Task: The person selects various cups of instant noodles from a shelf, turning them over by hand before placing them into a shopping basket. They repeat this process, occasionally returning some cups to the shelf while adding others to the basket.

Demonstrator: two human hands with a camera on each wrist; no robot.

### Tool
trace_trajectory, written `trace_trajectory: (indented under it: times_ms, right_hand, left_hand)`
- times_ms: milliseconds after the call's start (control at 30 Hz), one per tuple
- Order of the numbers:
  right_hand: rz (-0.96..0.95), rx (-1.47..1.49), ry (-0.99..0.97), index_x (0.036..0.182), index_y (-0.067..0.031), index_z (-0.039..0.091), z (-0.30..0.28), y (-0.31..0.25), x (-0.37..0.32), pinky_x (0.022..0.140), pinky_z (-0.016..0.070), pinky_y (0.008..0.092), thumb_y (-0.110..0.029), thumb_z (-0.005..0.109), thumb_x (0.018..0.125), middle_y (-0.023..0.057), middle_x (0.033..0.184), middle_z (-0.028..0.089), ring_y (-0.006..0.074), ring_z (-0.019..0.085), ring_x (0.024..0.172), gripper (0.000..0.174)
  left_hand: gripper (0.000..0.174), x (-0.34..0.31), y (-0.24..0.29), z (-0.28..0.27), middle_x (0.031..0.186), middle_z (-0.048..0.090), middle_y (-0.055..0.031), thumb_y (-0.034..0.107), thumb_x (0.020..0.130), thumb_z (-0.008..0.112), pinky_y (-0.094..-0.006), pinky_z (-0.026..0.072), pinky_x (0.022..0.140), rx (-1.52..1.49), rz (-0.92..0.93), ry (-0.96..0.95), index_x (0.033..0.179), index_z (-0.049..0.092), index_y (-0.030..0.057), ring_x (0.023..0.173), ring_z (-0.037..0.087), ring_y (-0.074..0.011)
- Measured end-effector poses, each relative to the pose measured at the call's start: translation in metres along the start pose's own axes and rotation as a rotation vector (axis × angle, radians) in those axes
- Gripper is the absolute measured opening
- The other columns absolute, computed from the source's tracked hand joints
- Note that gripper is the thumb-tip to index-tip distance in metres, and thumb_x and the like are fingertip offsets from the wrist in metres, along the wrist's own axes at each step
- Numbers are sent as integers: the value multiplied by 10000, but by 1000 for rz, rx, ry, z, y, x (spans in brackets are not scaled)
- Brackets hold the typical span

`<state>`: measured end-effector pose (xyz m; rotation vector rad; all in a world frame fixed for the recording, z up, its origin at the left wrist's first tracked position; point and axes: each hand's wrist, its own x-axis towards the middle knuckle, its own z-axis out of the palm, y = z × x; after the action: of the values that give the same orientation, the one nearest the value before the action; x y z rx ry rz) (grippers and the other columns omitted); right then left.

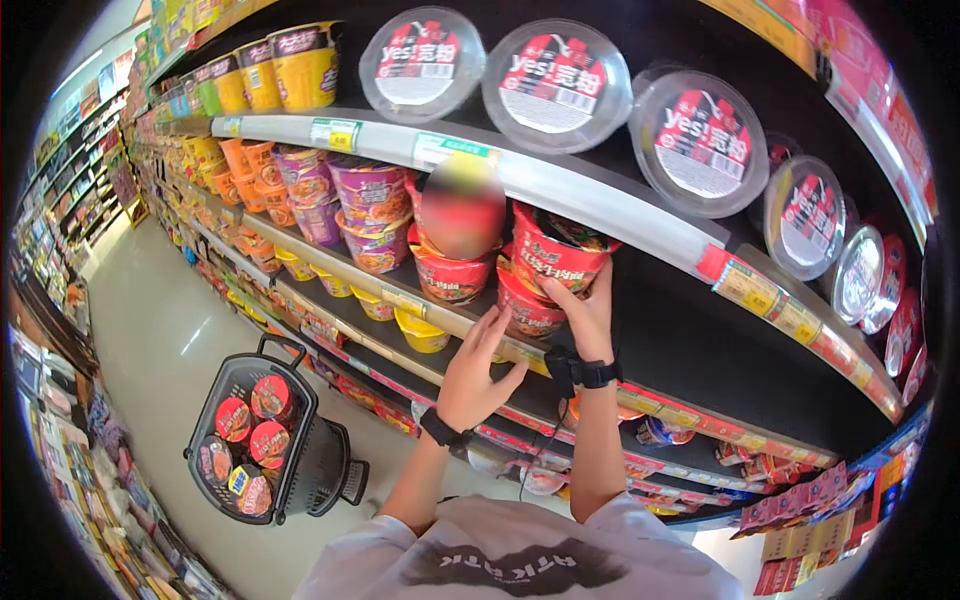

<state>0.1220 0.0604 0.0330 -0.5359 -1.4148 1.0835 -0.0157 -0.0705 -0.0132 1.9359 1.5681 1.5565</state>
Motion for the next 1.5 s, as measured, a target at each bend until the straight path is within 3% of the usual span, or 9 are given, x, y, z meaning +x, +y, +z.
trace_trajectory:
  times_ms: [233,300,433,467,533,833,1067,1233,1500]
  right_hand:
    - [-92,-264,361,1333,-21,503,-2,-16,-85,1083,377,392,-27,647,895,147,1375,527,223,475,1301,461]
    - [52,-168,329,1175,-33,567,10,-4,-130,924,484,326,-63,585,934,93,1175,620,165,593,1022,244]
    - [715,-351,-552,1107,-46,593,23,87,-215,872,477,301,-90,630,898,42,1059,623,152,589,954,217]
    - [367,-439,-973,1183,-42,627,-30,183,-273,853,505,362,-285,636,919,81,985,662,196,633,941,359]
    - [993,-658,-1538,1312,-83,573,23,147,-273,930,490,378,-359,638,930,141,1130,681,207,630,1090,476]
    - [603,-578,-1473,1285,-32,558,230,138,-240,785,526,388,-373,640,911,197,989,702,322,685,921,512]
    - [462,-432,-1552,1246,-51,582,350,138,-280,798,516,414,-338,642,886,198,976,695,357,672,904,464]
    - [630,-463,-1734,1272,-32,568,378,111,-334,826,515,394,-349,614,902,189,1005,692,325,672,933,489]
    - [632,-620,-1522,1300,-47,544,343,126,-348,891,506,409,-342,631,903,189,1081,669,336,651,1015,502]
  left_hand:
    - [453,-108,-87,-74,1164,639,-198,214,869,688,-391,482,936,9,-293,-337,1266,594,18,1081,625,-340]
    - [433,-161,-117,-114,1036,664,-216,319,881,658,-415,503,845,133,-464,-414,1216,630,45,958,641,-369]
    - [452,-273,-165,-176,981,677,-229,405,881,625,-449,499,840,410,-836,-575,1184,655,71,963,633,-387]
    - [465,-272,-142,-198,996,679,-231,397,877,628,-456,492,858,440,-940,-538,1194,650,57,990,635,-386]
    - [483,-315,-161,-218,1039,676,-232,399,864,644,-448,490,881,410,-991,-360,1199,648,51,1020,631,-383]
    - [684,-387,-247,-300,1227,593,-288,412,765,723,-459,473,980,356,-1136,106,1340,552,83,1167,570,-403]
    - [1039,-361,-343,-299,1491,321,-265,528,622,801,-573,420,1014,509,-1382,44,1493,340,200,1341,367,-468]
    - [1152,-330,-347,-283,1597,116,-206,622,589,801,-749,262,1007,667,-1595,-66,1533,232,286,1443,153,-474]
    - [1186,-332,-341,-321,1517,282,-220,641,536,810,-636,401,992,530,-1595,38,1525,243,317,1346,350,-477]
